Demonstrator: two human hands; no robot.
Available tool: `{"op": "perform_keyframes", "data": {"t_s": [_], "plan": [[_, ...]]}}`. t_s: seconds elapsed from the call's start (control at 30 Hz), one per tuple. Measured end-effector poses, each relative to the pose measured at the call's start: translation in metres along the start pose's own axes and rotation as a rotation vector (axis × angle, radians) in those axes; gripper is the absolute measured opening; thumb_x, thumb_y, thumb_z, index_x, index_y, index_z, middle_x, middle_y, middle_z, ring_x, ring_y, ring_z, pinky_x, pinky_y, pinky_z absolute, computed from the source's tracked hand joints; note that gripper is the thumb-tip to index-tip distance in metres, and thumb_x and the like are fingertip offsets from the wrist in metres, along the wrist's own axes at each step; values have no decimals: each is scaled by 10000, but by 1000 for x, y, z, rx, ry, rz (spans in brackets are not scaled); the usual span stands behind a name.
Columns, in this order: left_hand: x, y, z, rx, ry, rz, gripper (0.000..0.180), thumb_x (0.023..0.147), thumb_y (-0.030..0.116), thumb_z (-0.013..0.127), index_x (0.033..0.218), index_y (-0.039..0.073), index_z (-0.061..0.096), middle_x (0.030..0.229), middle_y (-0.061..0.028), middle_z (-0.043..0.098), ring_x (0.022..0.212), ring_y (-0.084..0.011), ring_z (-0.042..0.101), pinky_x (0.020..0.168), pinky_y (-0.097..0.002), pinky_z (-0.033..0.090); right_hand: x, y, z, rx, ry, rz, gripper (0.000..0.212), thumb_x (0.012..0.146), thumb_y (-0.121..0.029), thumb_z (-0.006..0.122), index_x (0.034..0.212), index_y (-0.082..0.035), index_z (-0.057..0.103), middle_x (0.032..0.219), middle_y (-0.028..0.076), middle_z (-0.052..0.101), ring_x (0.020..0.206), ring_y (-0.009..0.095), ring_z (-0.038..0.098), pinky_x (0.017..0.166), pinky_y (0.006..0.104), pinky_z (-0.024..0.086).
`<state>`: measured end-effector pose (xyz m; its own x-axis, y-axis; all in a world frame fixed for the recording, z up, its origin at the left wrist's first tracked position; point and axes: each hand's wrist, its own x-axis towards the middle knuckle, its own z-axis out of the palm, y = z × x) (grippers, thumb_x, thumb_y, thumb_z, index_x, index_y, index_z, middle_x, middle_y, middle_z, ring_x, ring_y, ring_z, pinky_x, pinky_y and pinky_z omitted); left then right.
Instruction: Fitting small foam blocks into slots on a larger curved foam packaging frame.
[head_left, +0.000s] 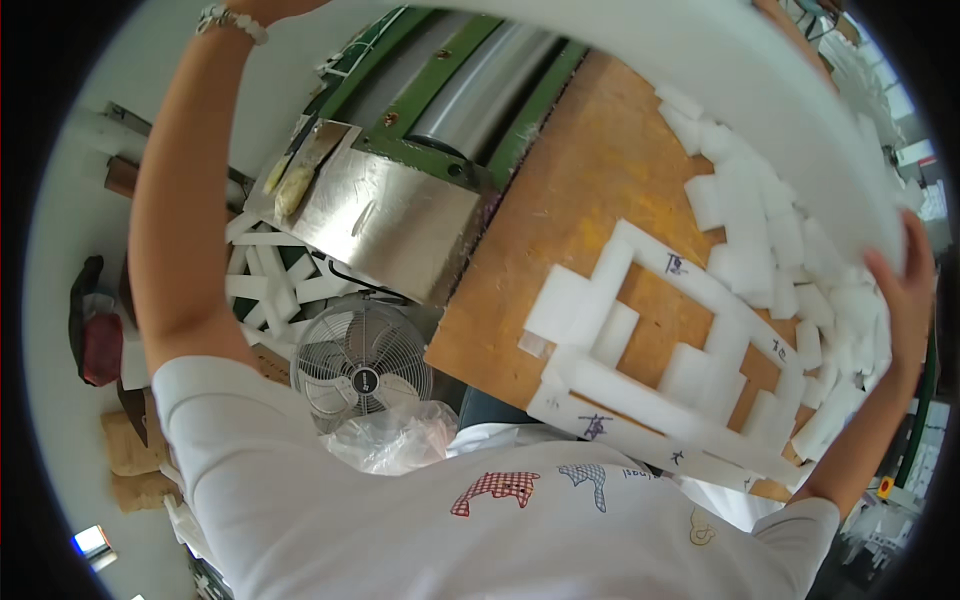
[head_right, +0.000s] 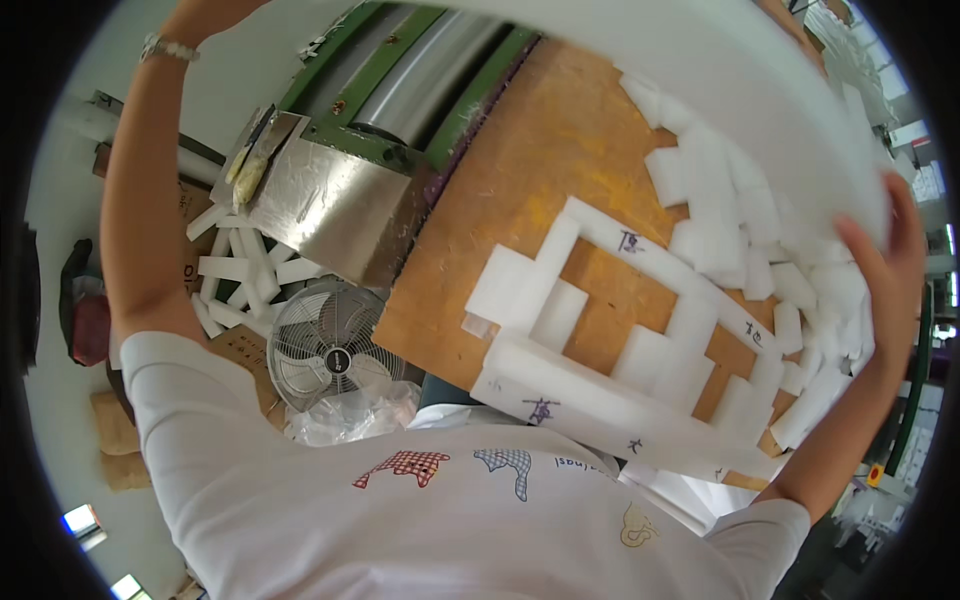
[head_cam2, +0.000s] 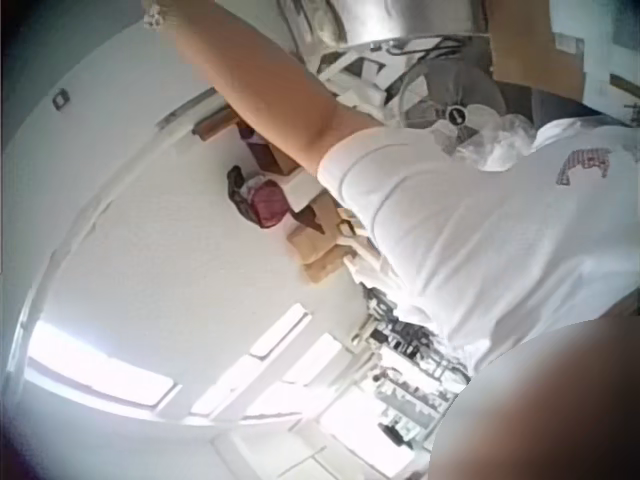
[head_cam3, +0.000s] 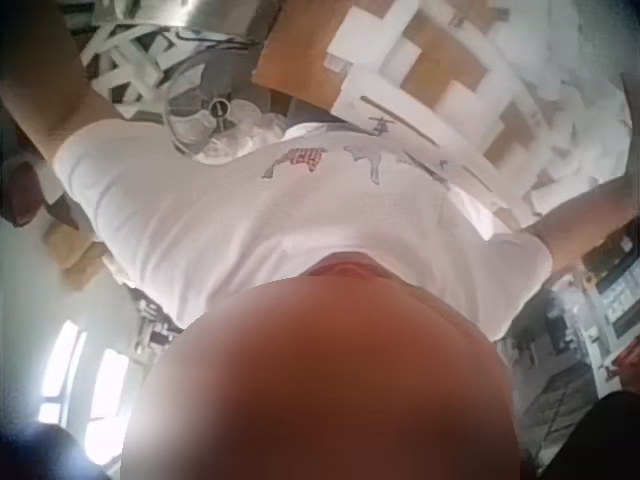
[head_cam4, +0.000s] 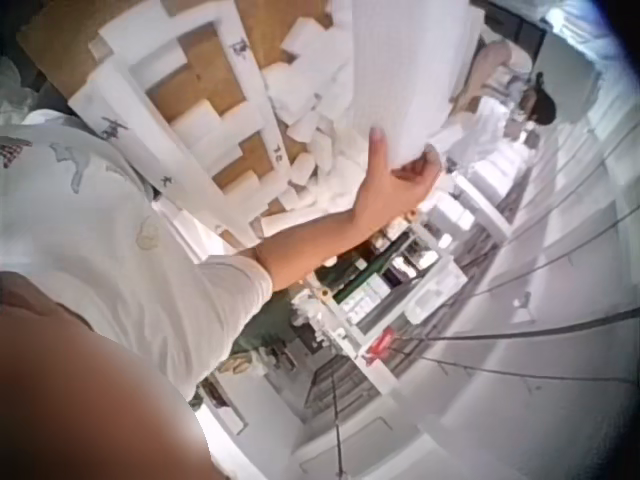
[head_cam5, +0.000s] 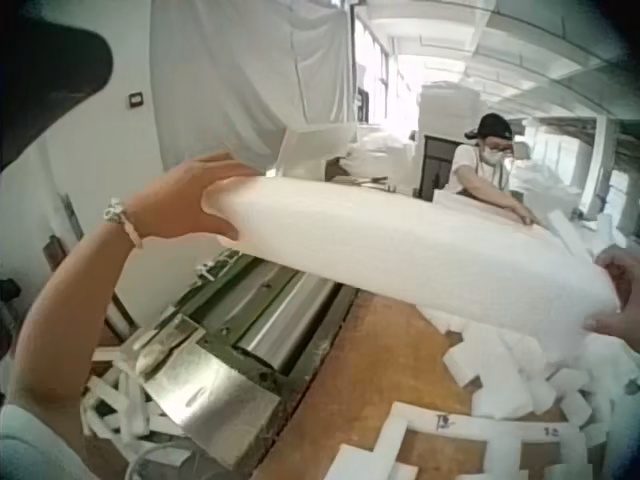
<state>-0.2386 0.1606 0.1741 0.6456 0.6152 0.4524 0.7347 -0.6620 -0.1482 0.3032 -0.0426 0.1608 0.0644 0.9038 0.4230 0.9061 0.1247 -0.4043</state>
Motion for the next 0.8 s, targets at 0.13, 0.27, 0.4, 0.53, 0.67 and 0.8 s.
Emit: {"op": "perform_keyframes", "data": {"t_s": [0.13,0.27,0.4,0.53,0.67,0.8], "plan": [[-91,-261,43,402,-750,-878,640,651,203,856,1240,145,613,1261,-38,600,1215,-305,466,1083,-443,364,68,-126,184,283,-368,-117,605,694,-203,819,1213,22,604,1121,125,646,957,221,611,896,319,492],[-108,-240,32,888,-538,-659,812,774,64,746,1438,374,395,1388,-3,518,1320,-196,458,1123,-592,269,109,-216,274,149,-348,-213,585,666,-367,807,1100,1,671,961,104,701,817,231,646,765,320,523],[-176,-285,16,904,-542,-842,796,792,41,708,1429,402,399,1395,26,516,1329,-192,449,1135,-607,244,116,-271,323,146,-379,-320,656,644,-495,757,1084,-13,687,948,100,707,810,245,638,910,378,434],[-181,-273,36,788,-543,-867,751,773,38,708,1400,366,455,1397,70,522,1310,-203,472,1149,-542,278,110,-260,341,128,-325,-303,681,643,-511,740,1117,-25,683,984,106,692,895,253,614,958,390,384],[-200,-282,50,346,-495,-610,735,678,50,779,1350,219,534,1344,11,574,1258,-234,514,1112,-395,370,86,-227,319,176,-303,-264,685,646,-495,754,1136,-23,674,1044,123,671,941,272,599,947,382,419],[-151,-207,77,247,-517,-465,706,619,61,822,1282,126,587,1284,-40,614,1192,-251,557,1065,-378,422,56,-162,297,149,-200,-192,645,648,-379,805,1142,7,653,1072,127,657,948,263,604,909,344,470]]}}
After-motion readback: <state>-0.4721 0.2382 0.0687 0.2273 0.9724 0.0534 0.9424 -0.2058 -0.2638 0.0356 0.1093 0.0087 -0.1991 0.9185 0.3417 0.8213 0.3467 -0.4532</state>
